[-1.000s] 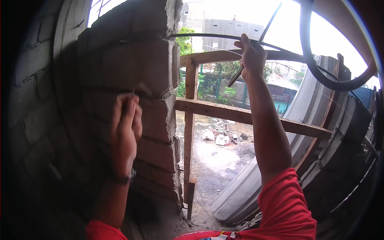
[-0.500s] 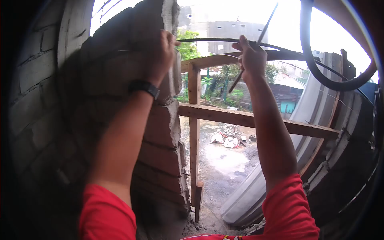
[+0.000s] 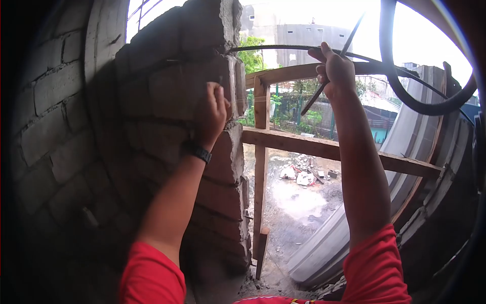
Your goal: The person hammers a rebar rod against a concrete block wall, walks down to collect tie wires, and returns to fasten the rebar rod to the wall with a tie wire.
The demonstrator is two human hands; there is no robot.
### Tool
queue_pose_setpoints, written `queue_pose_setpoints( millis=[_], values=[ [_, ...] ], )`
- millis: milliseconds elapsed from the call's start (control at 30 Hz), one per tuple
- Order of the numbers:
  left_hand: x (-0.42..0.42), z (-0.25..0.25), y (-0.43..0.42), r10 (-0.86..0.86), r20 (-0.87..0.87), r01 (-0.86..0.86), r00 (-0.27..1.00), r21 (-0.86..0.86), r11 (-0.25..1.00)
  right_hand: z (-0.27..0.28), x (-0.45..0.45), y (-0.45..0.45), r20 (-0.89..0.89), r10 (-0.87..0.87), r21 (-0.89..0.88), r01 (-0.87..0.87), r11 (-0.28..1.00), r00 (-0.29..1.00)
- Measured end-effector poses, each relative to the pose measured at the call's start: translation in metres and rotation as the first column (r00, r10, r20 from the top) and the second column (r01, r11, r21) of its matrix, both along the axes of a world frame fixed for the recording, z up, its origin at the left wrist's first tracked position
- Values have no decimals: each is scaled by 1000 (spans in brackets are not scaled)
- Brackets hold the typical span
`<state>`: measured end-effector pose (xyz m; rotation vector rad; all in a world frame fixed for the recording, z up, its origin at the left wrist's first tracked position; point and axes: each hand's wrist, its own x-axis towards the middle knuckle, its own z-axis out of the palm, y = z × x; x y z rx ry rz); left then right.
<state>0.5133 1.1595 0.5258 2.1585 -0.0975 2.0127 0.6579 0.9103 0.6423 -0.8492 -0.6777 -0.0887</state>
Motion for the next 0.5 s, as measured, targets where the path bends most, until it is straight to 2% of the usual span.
queue_pose_setpoints(
  millis=[67, 100, 133, 200, 233, 267, 333, 367, 500],
  values=[
    [2, -9, 19, -31, 78, 43, 996, -144, 989, 0, 6, 1, 12, -21, -16, 21, 1000, 1000],
    [3, -7, 30, -23, 173, 27, 985, -21, 999, 0, 8, 3, 21, -25, -21, 25, 999, 999],
    [-1, -2, 22, -29, 171, 33, 985, -18, 999, 0, 10, 3, 30, -30, -25, 31, 999, 999],
    [-19, 17, -8, -238, 138, 267, 961, -254, 930, 0, 10, 3, 25, -36, -17, 37, 999, 999],
    [-19, 28, -15, -277, 186, 315, 943, -230, 921, -1, 10, 3, 23, -36, -13, 36, 999, 999],
    [-14, 39, -11, -280, 184, 318, 942, -229, 920, -1, 9, 3, 20, -39, -12, 39, 999, 999],
    [-7, 64, -1, -138, 214, 154, 967, -63, 986, -2, 8, 2, 20, 3, 2, -3, 1000, 1000],
    [-8, 75, -10, -236, 182, 265, 954, -156, 952, -2, 8, 2, 18, 1, 3, -1, 1000, 1000],
    [5, 114, -27, -251, 120, 273, 960, -227, 935, -4, 8, 0, 44, -29, -23, 30, 999, 999]
  ],
)
